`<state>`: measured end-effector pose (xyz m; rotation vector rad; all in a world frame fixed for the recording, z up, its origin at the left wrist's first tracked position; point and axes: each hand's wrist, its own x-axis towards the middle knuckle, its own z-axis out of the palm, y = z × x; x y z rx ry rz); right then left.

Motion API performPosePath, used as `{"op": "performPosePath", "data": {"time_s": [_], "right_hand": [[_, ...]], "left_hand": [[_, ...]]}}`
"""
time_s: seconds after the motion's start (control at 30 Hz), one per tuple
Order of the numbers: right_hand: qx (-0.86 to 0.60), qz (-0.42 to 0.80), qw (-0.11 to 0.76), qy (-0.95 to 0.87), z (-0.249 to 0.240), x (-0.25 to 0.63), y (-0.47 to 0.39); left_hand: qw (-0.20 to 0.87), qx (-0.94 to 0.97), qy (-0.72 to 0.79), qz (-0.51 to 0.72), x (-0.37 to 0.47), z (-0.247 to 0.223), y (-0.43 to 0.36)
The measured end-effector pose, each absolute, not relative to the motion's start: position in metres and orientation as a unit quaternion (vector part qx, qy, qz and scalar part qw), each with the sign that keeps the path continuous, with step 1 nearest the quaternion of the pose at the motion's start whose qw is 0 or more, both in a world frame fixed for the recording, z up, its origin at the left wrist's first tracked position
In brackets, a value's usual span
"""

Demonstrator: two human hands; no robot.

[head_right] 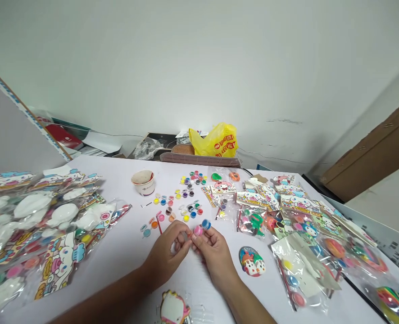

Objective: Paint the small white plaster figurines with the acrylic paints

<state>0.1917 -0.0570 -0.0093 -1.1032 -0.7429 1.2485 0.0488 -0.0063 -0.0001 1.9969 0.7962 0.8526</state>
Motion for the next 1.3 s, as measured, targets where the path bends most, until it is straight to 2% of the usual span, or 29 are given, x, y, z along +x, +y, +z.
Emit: {"op": "performPosePath", "data": {"time_s": [0.23,0.5,0.73,1.0,1.3], "right_hand": [[-0.460,0.571,0.610,-0.301,-0.003,0.190,-0.057],[-0.442,0.556,0.662,-0.240,0.003,0.174,-0.051],[-0.444,0.551,0.674,-0.215,0.004,0.170,-0.047],[-0.429,0.541,0.677,-0.256,-0.006,0.169,-0.047],[-0.481,0.499,0.624,-0.361,-0.010,0.161,-0.053]], "left_hand": [[0.393,0.790,0.335,0.330,0.051,-0.001,-0.009],[0.378,0.790,0.342,0.342,0.049,0.002,-0.009],[0.395,0.759,0.374,0.357,0.048,0.000,-0.007],[0.408,0.757,0.376,0.343,0.050,0.004,-0.008],[0.387,0.776,0.314,0.387,0.046,0.002,-0.008]]}}
